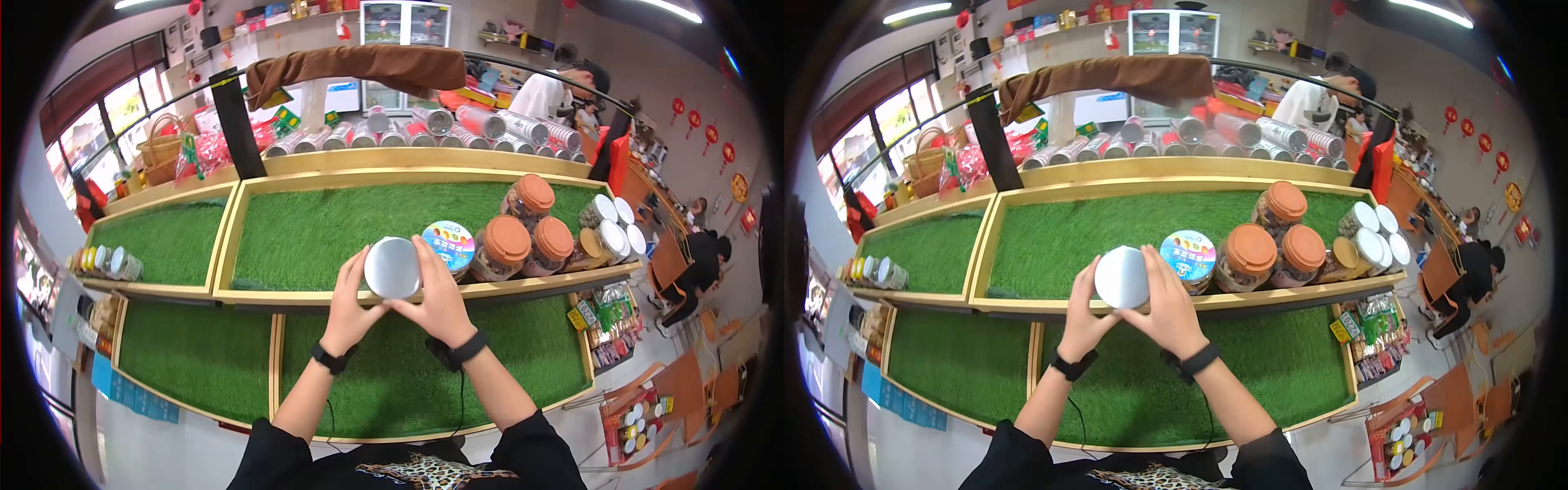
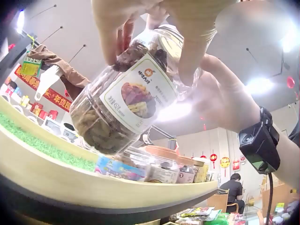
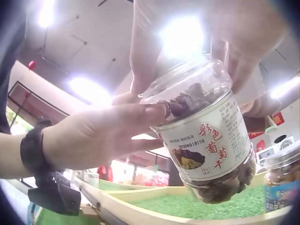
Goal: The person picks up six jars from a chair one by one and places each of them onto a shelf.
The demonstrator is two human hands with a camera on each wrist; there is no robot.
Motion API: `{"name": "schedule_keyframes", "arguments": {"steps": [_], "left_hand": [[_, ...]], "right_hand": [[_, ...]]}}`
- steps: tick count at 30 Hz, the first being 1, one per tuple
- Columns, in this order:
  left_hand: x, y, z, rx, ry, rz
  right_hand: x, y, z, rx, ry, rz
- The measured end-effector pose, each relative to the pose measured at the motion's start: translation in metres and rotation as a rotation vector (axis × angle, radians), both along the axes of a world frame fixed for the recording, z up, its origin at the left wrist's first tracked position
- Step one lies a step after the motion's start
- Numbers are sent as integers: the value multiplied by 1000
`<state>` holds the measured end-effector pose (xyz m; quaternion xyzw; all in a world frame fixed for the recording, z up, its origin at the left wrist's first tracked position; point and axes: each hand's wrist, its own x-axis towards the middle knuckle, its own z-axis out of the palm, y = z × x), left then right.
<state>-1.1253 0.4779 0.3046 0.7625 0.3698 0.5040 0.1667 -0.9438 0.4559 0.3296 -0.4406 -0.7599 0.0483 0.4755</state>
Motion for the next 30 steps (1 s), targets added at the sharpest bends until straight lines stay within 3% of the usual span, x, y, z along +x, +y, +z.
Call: {"name": "schedule_keyframes", "arguments": {"steps": [1,3,4,8,13,21,23,24,27,30], "left_hand": [[1,17,-12,5,1,-19],[7,42,-26,-164,-174,-54],[6,48,-26,-187,-144,-43],[1,57,-23,-238,-158,-102],[-11,48,-35,-380,-179,-134],[8,33,-40,-360,-242,-100],[14,13,-37,-182,-186,42],[22,-12,-17,-209,-253,51],[46,-66,-8,-187,-354,-84],[79,-124,-9,-398,-419,-316]], "right_hand": [[-1,10,-6,5,1,-19],[-2,26,-13,125,-339,-281],[-3,32,-14,131,-348,-310],[-7,37,-10,107,-331,-359],[5,0,-16,70,-88,-356],[63,-110,-33,-138,27,-498],[82,-147,-39,-164,35,-582],[92,-168,-42,-179,45,-627],[122,-244,-47,-201,103,-811],[145,-330,-53,-224,189,-986]]}}
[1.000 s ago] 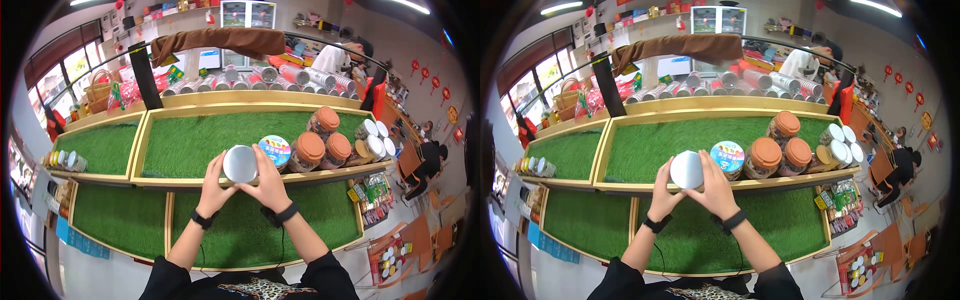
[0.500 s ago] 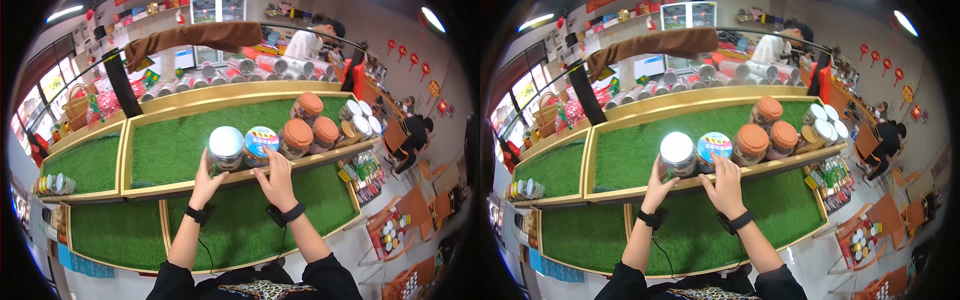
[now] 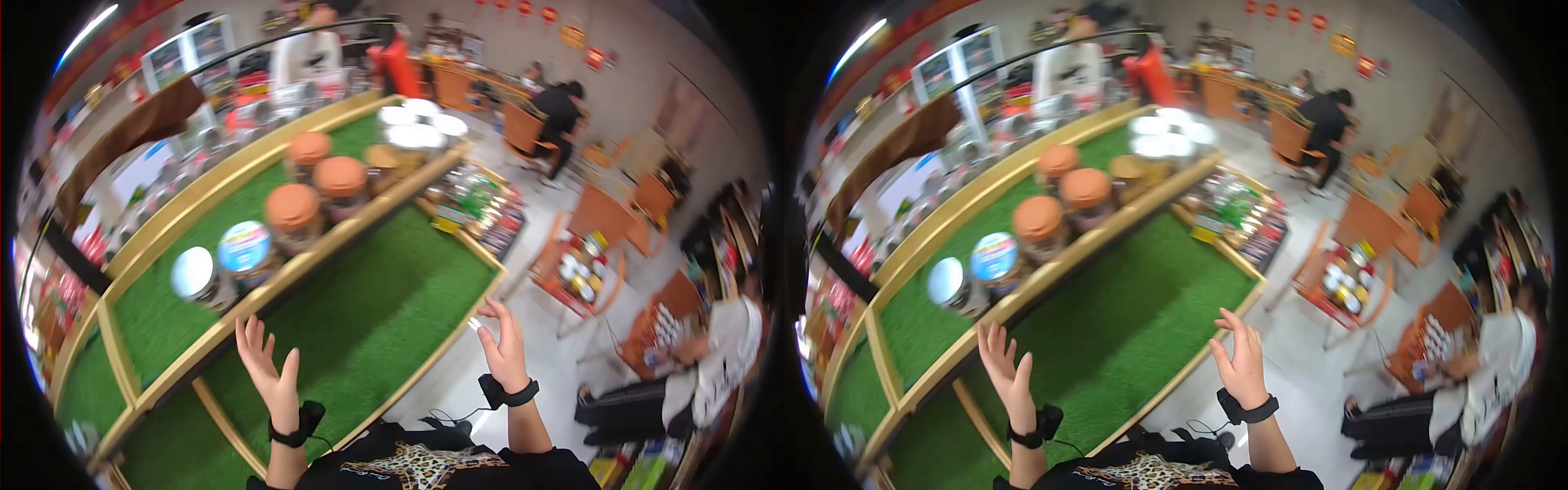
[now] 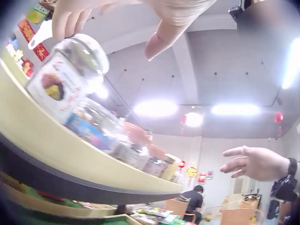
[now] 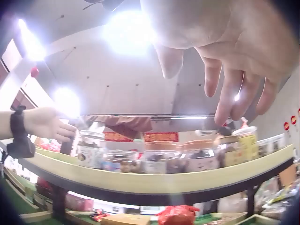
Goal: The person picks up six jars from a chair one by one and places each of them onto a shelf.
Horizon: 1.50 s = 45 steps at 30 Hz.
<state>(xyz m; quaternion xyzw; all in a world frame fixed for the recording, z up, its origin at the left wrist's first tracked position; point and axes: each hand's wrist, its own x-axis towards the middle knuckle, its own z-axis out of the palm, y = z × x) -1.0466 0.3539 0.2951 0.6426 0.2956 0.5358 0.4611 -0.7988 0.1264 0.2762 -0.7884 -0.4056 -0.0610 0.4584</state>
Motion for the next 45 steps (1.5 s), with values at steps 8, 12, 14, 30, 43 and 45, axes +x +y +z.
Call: {"name": "schedule_keyframes", "arguments": {"steps": [8,12,14,30,43,45], "left_hand": [[104,-115,-25,-239,50,-286],[160,-167,-22,-249,80,-466],[188,-194,-23,-269,111,-653],[339,-330,-50,-184,311,-1254],[499,-273,-37,-132,257,-1184],[520,-264,-38,-71,317,-1203]], "right_hand": [[29,-209,0,-99,11,-286],[25,-291,-9,-80,1,-487],[18,-326,-14,-74,21,-617],[1,-442,-22,-164,176,-1035],[158,-394,3,-205,-63,-1043],[176,-384,1,-172,-87,-1071]]}}
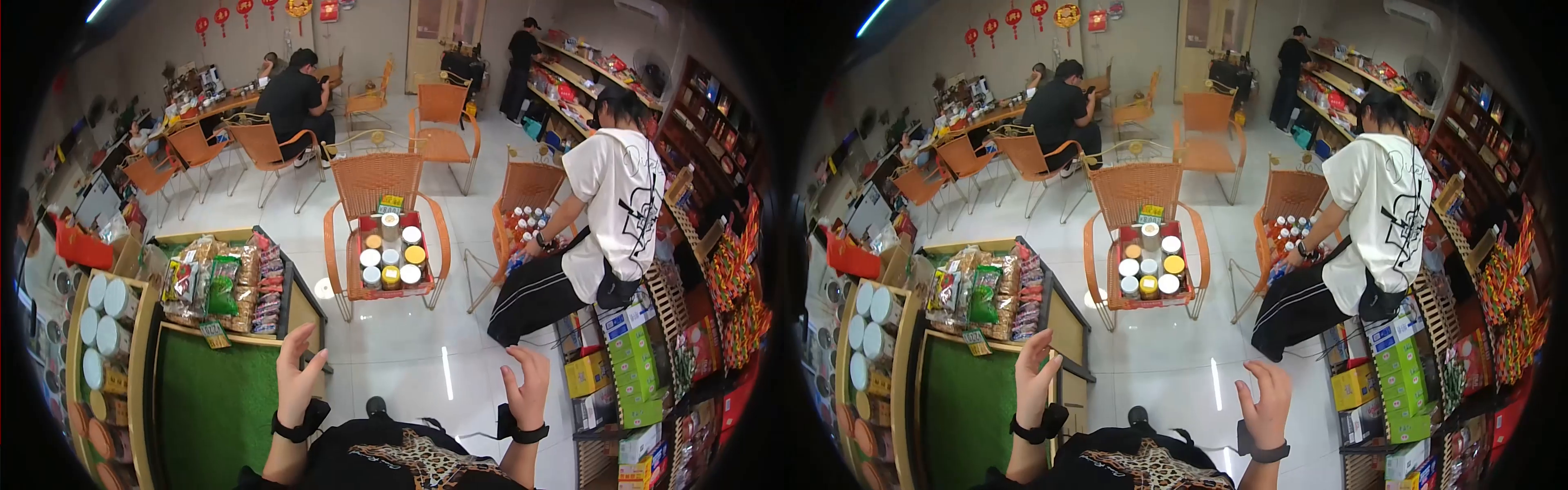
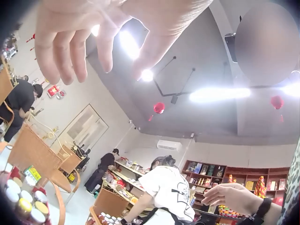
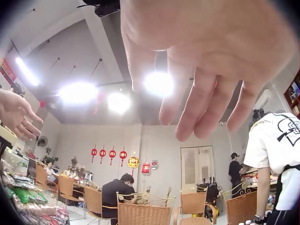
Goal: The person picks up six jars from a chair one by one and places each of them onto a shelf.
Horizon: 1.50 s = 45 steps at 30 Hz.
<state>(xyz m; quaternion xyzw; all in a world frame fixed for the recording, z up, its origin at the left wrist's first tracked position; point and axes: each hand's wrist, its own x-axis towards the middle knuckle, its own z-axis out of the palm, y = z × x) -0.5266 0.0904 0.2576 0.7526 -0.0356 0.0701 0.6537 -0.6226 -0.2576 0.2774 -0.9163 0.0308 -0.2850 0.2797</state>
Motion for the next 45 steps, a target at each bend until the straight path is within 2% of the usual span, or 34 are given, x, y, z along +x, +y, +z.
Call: {"name": "schedule_keyframes", "arguments": {"steps": [6,13,15,17,22,26,30,37,41,44,45], "left_hand": [[52,-2,-10,165,66,-142],[104,-33,-32,152,157,-206],[126,-50,-34,127,171,-197],[148,-66,-39,118,163,-209],[208,-114,-10,106,170,-222],[251,-149,-17,75,99,-186],[270,-172,-18,91,160,-150],[311,-181,-47,88,354,-131],[360,-184,-72,100,363,-160],[408,-186,-105,26,467,-207],[427,-187,-126,-104,607,-232]], "right_hand": [[28,3,-3,-36,78,-54],[93,-26,-23,-35,170,-60],[124,-28,-29,99,234,-18],[154,-39,-37,130,221,16],[214,-93,-33,198,193,20],[253,-139,-30,66,233,-5],[288,-163,-27,1,236,45],[352,-155,-44,41,315,152],[403,-139,-63,78,384,233],[452,-126,-98,91,449,260],[472,-121,-112,71,503,270]]}}
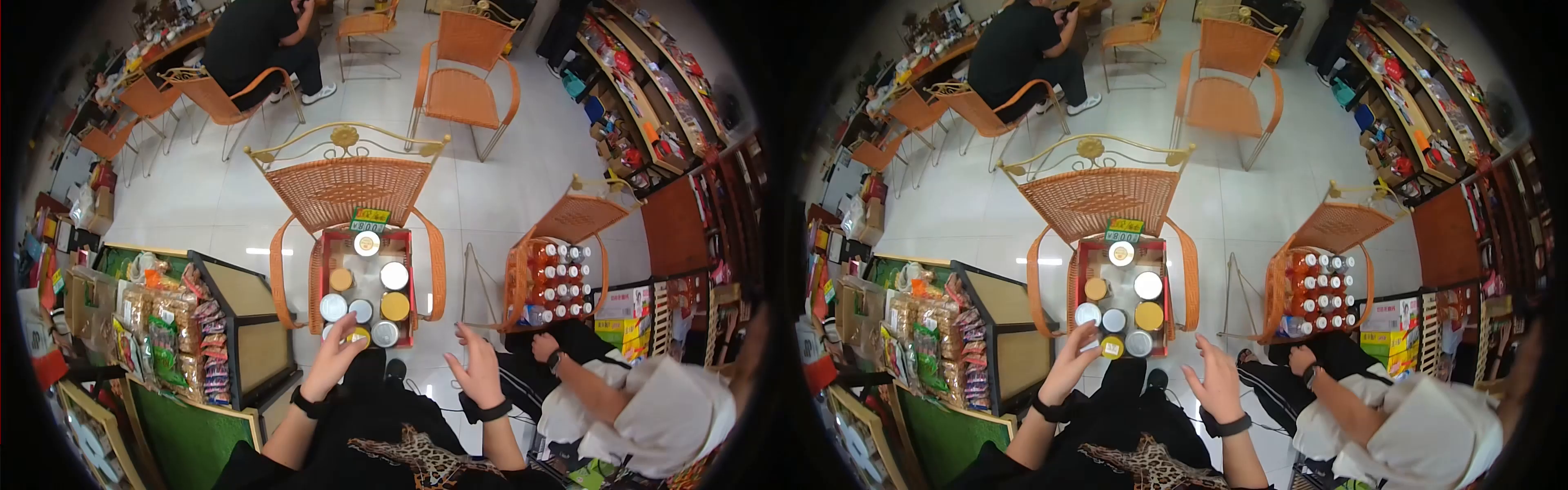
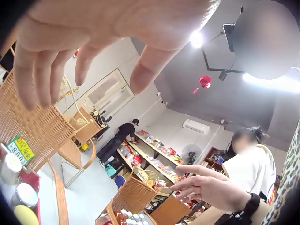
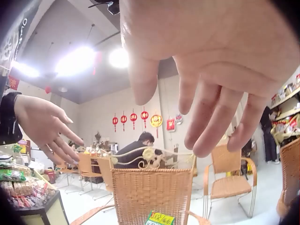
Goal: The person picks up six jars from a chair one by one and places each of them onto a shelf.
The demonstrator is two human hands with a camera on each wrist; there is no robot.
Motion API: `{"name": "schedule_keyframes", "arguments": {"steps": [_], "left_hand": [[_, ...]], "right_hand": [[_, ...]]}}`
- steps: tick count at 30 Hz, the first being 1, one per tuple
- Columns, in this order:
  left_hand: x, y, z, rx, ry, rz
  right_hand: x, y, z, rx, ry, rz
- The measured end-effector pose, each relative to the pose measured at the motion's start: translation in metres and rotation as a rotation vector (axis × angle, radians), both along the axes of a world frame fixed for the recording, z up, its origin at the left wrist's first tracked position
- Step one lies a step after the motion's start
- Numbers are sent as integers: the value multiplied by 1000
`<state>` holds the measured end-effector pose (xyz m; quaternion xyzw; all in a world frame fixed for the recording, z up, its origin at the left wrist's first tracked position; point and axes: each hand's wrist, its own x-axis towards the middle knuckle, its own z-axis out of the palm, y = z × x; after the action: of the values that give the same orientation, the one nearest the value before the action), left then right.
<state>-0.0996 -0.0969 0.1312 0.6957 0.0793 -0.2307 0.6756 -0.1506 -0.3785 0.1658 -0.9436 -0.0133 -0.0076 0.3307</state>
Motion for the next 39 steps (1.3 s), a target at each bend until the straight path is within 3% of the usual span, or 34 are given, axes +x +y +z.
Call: {"name": "schedule_keyframes", "arguments": {"steps": [2,5,10,11,13,14,19,22,24,26,29,31,39], "left_hand": [[39,-3,-34,-185,312,33],[83,-10,-121,-319,586,100],[138,-48,-212,-276,848,53],[143,-54,-220,-266,873,51],[157,-64,-219,-346,745,46],[151,-63,-264,-329,725,-30],[168,-69,-283,-193,701,-57],[171,-72,-269,-151,706,-26],[174,-74,-251,-266,649,80],[165,-66,-244,-244,564,37],[146,-52,-231,-130,339,-28],[129,-39,-215,245,-158,-237],[16,-31,-19,340,-605,-304]], "right_hand": [[46,5,-49,-2,95,39],[105,18,-121,-130,156,100],[167,44,-230,-332,323,168],[172,48,-253,-323,348,165],[180,54,-294,-640,147,256],[181,57,-308,-670,194,311],[197,61,-329,-807,173,396],[203,58,-326,-755,252,451],[209,56,-315,-599,314,399],[205,53,-293,-538,235,365],[197,51,-257,-446,64,304],[188,50,-211,-306,59,273],[86,33,-5,20,11,415]]}}
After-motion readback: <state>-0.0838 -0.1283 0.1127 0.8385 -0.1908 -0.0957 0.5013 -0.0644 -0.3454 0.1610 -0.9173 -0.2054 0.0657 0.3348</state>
